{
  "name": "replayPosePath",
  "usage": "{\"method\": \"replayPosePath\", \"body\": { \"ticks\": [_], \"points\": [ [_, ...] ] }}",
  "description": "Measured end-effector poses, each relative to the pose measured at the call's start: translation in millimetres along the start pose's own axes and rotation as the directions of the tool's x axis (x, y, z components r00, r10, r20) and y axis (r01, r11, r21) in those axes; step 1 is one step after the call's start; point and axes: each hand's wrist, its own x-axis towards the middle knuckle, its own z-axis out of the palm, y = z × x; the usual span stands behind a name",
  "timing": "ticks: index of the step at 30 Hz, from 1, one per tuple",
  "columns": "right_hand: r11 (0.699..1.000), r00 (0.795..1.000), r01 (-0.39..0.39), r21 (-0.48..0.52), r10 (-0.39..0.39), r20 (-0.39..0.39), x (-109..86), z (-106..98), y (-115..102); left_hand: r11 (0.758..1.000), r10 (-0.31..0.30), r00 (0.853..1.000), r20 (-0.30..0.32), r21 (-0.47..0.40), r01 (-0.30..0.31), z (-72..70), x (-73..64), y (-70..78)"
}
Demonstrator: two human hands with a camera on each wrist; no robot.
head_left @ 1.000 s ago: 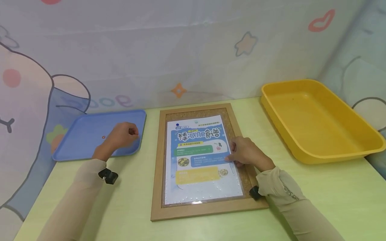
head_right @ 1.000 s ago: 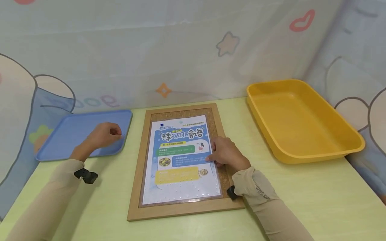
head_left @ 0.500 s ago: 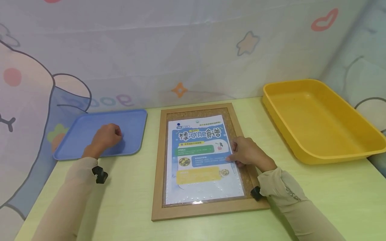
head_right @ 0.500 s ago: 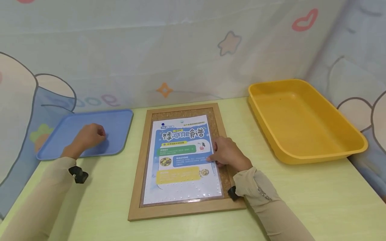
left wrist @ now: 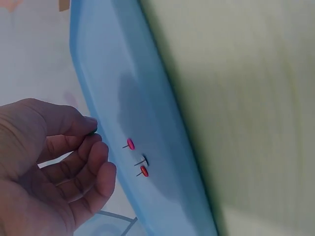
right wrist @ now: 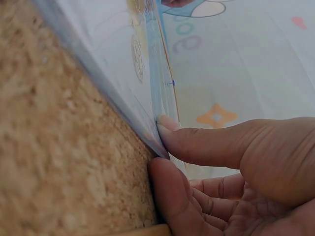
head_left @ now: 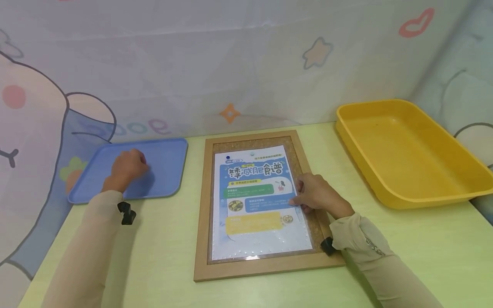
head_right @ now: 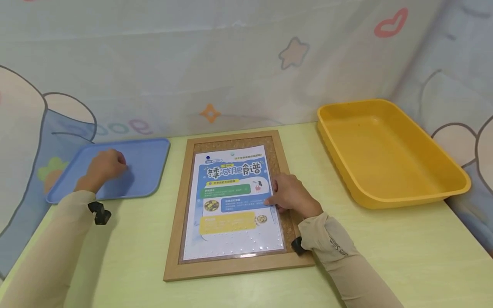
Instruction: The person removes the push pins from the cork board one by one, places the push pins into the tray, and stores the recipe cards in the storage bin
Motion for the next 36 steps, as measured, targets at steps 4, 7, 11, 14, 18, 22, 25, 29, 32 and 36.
{"method": "replayPosePath", "body": {
  "ticks": [4,7,11,14,18,22,25,29,32,36],
  "points": [
    [1.0,1.0,0.003,0.0,-0.003,-0.001,0.1,0.1,-0.2,1.0,-0.004,1.0,0.0,0.003,0.004,1.1,2.9,-3.0],
    [1.0,1.0,0.006,0.004,-0.006,0.002,-0.1,1.2,-0.4,1.0,-0.003,1.0,0.011,0.021,0.003,4.8,3.1,-3.4],
    [1.0,1.0,-0.001,0.012,0.001,0.005,-0.3,2.7,-0.7,0.997,0.006,1.0,0.025,0.076,-0.008,9.6,1.4,-0.9],
    [1.0,1.0,-0.002,0.012,0.002,0.004,-0.2,3.1,-0.9,0.992,0.02,0.999,0.029,0.125,-0.023,12.6,0.2,2.8],
    [1.0,1.0,-0.006,0.008,0.006,0.004,-0.1,2.7,-0.9,0.985,0.039,0.998,0.047,0.166,-0.046,15.1,-0.8,8.7],
    [1.0,1.0,-0.01,0.004,0.01,0.005,0.2,1.9,-1.2,0.98,0.052,0.996,0.074,0.189,-0.065,16.2,-1.9,14.7],
    [1.0,1.0,-0.011,0.001,0.011,0.005,0.4,1.6,-1.5,0.977,0.058,0.994,0.09,0.2,-0.075,15.9,-2.4,19.4],
    [1.0,1.0,-0.017,0.0,0.017,0.005,0.3,1.1,-1.7,0.977,0.05,0.993,0.104,0.203,-0.07,15.4,-3.3,23.3],
    [1.0,1.0,-0.016,0.0,0.016,0.004,0.3,1.0,-2.0,0.976,0.044,0.993,0.105,0.206,-0.065,15.6,-4.3,24.7],
    [1.0,1.0,-0.013,-0.001,0.013,0.004,0.2,1.0,-1.4,0.977,0.05,0.993,0.105,0.204,-0.071,14.7,-6.1,26.3]
  ]
}}
